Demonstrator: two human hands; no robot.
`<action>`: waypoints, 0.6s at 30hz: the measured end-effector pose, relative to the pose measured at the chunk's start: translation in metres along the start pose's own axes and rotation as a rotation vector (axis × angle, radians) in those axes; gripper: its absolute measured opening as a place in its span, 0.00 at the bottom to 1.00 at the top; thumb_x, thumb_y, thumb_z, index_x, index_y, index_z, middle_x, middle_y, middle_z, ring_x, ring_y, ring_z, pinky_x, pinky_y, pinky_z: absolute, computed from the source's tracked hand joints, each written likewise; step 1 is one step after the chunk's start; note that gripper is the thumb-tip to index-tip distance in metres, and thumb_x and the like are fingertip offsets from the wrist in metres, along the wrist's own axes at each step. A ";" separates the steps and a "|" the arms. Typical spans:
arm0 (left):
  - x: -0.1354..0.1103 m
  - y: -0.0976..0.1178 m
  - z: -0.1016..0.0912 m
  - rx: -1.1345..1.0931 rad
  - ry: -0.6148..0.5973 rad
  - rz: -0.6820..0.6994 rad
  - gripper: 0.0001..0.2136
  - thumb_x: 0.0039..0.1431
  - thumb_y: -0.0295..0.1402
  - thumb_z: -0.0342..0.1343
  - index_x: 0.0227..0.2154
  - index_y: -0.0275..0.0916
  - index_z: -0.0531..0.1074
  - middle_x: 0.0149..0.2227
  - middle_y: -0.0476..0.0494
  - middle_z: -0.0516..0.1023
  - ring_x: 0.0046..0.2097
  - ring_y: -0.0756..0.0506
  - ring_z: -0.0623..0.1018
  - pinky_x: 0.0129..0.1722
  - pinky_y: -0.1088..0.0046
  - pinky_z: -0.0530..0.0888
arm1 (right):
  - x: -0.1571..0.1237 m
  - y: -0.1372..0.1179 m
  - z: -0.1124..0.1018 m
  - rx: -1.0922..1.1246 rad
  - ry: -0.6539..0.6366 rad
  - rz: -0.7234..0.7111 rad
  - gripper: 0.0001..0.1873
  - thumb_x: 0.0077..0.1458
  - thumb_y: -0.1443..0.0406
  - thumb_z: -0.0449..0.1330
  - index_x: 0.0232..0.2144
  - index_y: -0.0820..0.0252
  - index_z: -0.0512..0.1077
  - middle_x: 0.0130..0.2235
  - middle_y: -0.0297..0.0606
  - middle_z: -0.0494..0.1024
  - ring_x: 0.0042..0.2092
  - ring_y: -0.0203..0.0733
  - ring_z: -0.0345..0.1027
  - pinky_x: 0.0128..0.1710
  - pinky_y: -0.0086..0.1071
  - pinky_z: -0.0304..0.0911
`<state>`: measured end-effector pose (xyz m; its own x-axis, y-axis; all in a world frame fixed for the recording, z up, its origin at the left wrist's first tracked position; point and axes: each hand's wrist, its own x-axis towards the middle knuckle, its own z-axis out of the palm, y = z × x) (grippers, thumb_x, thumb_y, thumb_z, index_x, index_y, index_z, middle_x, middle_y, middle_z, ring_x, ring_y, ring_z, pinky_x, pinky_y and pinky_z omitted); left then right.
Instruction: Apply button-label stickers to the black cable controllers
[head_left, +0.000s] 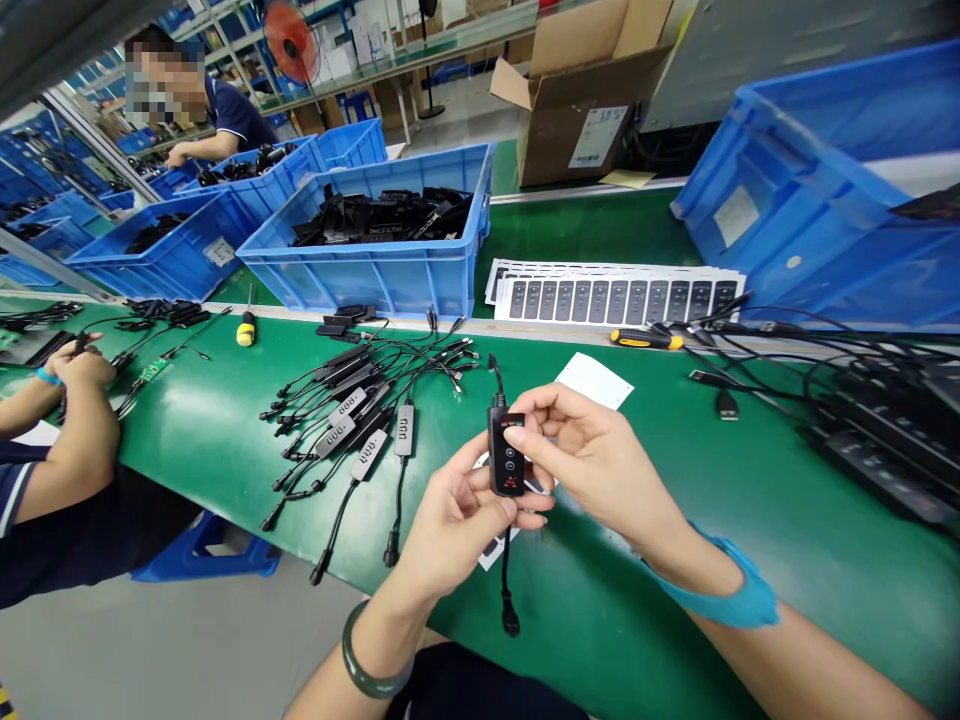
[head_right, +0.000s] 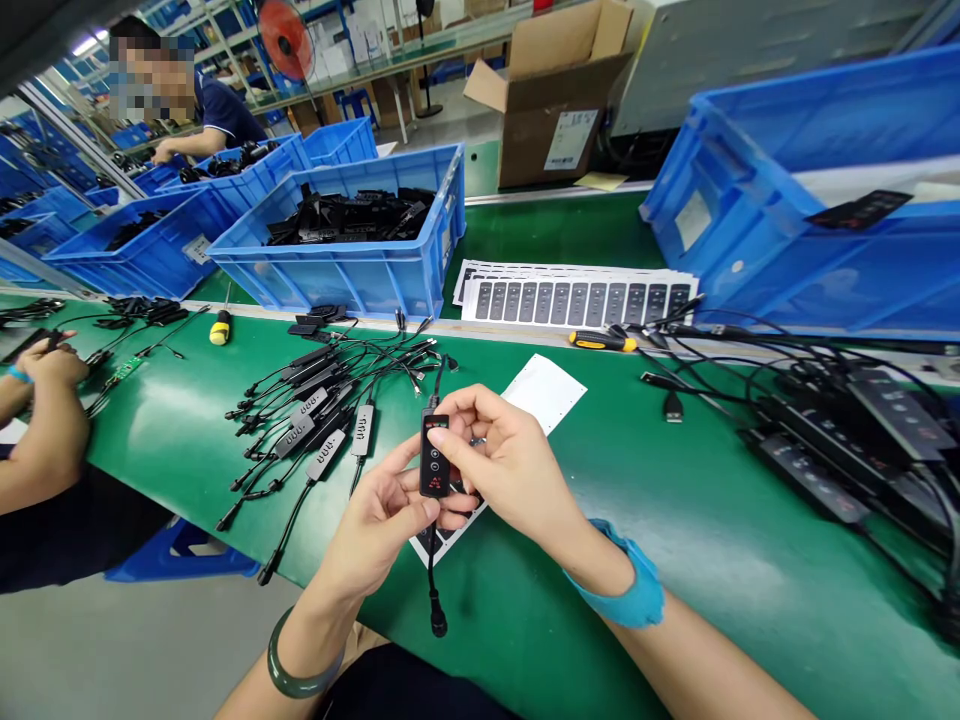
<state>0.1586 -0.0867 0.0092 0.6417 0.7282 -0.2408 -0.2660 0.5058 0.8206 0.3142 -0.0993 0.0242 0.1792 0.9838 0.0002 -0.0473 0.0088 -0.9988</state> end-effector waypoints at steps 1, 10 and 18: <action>0.000 0.000 0.000 -0.002 -0.003 0.001 0.29 0.55 0.28 0.65 0.59 0.39 0.65 0.40 0.39 0.81 0.43 0.41 0.83 0.40 0.71 0.78 | 0.000 0.000 0.000 -0.002 0.002 -0.001 0.13 0.53 0.57 0.65 0.35 0.58 0.70 0.25 0.28 0.67 0.18 0.28 0.60 0.15 0.24 0.58; -0.001 0.002 0.002 0.007 0.015 -0.020 0.30 0.54 0.29 0.65 0.59 0.39 0.65 0.40 0.39 0.81 0.43 0.40 0.82 0.40 0.69 0.78 | 0.000 0.000 0.000 0.006 0.005 0.010 0.13 0.52 0.56 0.65 0.34 0.58 0.70 0.25 0.28 0.67 0.18 0.29 0.60 0.15 0.25 0.59; -0.002 0.002 0.002 0.016 0.009 -0.019 0.30 0.54 0.29 0.65 0.60 0.39 0.65 0.40 0.38 0.81 0.42 0.40 0.82 0.40 0.67 0.78 | 0.000 0.001 0.000 -0.001 0.014 0.006 0.14 0.52 0.56 0.65 0.34 0.58 0.70 0.25 0.28 0.67 0.18 0.29 0.60 0.15 0.25 0.59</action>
<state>0.1582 -0.0876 0.0124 0.6403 0.7224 -0.2611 -0.2422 0.5124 0.8238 0.3137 -0.0996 0.0233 0.1928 0.9812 -0.0063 -0.0473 0.0029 -0.9989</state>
